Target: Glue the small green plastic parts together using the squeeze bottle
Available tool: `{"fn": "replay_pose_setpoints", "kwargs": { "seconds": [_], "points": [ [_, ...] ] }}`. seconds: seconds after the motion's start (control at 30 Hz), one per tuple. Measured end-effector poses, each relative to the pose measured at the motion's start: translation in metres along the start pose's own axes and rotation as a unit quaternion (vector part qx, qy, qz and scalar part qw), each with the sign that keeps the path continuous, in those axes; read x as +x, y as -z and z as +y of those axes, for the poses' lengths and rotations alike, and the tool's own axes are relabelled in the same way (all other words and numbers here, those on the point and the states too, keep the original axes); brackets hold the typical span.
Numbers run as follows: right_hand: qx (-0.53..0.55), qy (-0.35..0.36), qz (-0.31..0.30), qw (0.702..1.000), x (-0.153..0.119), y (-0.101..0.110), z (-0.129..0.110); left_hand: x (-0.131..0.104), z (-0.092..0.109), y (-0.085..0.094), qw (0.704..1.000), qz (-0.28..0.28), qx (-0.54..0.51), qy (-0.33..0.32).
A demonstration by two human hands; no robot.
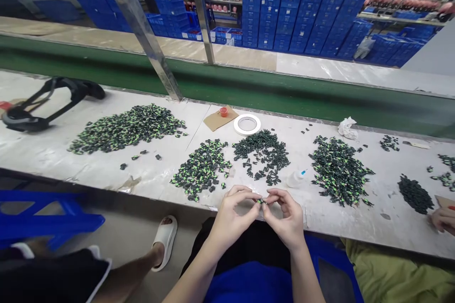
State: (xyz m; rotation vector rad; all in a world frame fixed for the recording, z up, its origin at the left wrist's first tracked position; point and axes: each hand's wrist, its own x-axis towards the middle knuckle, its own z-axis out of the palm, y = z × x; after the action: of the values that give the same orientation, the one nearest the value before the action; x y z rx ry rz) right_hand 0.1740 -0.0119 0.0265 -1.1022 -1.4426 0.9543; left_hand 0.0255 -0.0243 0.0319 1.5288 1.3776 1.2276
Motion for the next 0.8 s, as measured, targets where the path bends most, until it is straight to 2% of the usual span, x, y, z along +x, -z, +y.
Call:
{"fn": "replay_pose_setpoints", "kwargs": {
  "seconds": [0.07, 0.13, 0.2, 0.27, 0.3, 0.33, 0.37, 0.43, 0.5, 0.6, 0.7, 0.8],
  "points": [
    [-0.051, 0.042, -0.002, 0.998, -0.001, 0.01, -0.001, 0.001, -0.002, 0.001, 1.0, -0.028, 0.005, 0.002],
    [-0.082, 0.072, 0.051, 0.993, -0.001, 0.025, 0.003, 0.004, -0.007, 0.005, 0.999, -0.024, 0.026, -0.007],
    [-0.096, 0.073, 0.181, 0.976, 0.003, 0.041, 0.011, 0.009, -0.016, 0.014, 0.997, 0.029, 0.075, -0.018],
    [-0.105, 0.042, 0.342, 0.933, 0.01, 0.057, 0.019, 0.015, -0.026, 0.025, 0.982, 0.108, 0.154, -0.023],
    [-0.107, 0.023, 0.395, 0.912, 0.014, 0.064, 0.023, 0.019, -0.031, 0.031, 0.971, 0.137, 0.195, -0.025],
    [-0.113, 0.005, 0.415, 0.903, 0.018, 0.07, 0.026, 0.023, -0.035, 0.036, 0.96, 0.157, 0.228, -0.029],
    [-0.128, -0.009, 0.411, 0.903, 0.021, 0.074, 0.028, 0.028, -0.039, 0.04, 0.952, 0.168, 0.254, -0.035],
    [-0.19, -0.016, 0.357, 0.915, 0.025, 0.078, 0.031, 0.038, -0.044, 0.044, 0.942, 0.166, 0.287, -0.05],
    [-0.275, 0.004, 0.291, 0.916, 0.027, 0.075, 0.034, 0.048, -0.046, 0.044, 0.939, 0.143, 0.307, -0.063],
    [-0.36, 0.047, 0.228, 0.904, 0.028, 0.065, 0.044, 0.062, -0.048, 0.04, 0.935, 0.105, 0.33, -0.076],
    [-0.386, 0.052, 0.192, 0.901, 0.03, 0.057, 0.055, 0.069, -0.049, 0.036, 0.928, 0.075, 0.356, -0.084],
    [-0.372, 0.041, 0.172, 0.911, 0.032, 0.054, 0.059, 0.07, -0.05, 0.036, 0.917, 0.048, 0.387, -0.081]
  ]
}}
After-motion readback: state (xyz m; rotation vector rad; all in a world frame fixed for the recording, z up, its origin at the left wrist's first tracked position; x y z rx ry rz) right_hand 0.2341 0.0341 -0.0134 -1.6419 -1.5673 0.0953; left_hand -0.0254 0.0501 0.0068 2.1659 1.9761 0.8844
